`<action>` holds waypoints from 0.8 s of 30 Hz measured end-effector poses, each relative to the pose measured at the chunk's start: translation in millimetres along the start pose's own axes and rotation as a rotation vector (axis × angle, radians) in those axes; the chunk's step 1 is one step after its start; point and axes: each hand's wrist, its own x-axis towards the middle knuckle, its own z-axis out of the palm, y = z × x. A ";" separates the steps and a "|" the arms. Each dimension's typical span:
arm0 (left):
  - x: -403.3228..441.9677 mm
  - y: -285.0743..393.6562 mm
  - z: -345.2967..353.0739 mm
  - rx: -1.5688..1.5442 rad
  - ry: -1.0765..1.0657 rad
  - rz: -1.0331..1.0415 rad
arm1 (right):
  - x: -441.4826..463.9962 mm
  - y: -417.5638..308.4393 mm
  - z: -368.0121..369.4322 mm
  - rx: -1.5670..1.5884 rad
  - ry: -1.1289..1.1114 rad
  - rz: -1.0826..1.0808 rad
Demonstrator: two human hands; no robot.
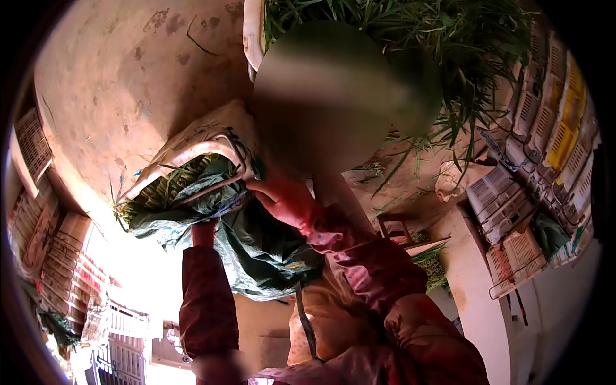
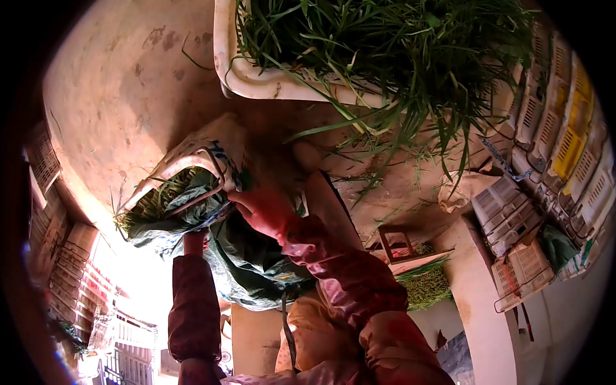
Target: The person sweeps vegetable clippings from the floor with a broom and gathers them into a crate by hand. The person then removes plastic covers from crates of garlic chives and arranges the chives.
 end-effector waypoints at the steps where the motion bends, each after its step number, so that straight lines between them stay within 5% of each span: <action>1: 7.2 3.3 1.9 0.026 0.021 0.037 | -4.5 -0.8 -6.8 0.233 -0.051 0.199; 3: 17.5 5.7 4.4 0.064 0.035 0.069 | -6.2 10.0 -17.7 0.741 -0.024 0.532; 8: 24.6 -7.5 7.9 0.124 0.042 0.094 | 21.9 43.3 -3.1 0.831 0.202 0.733; 14: 26.4 -18.8 10.8 0.239 0.053 0.160 | 58.5 64.8 48.2 0.614 -0.123 0.578; 16: 24.6 -19.4 11.3 0.275 0.055 0.183 | 66.0 60.0 33.1 0.809 -0.323 0.901; 24: 7.4 -15.4 11.9 0.348 0.009 0.175 | 71.2 86.0 35.3 0.762 -0.480 0.966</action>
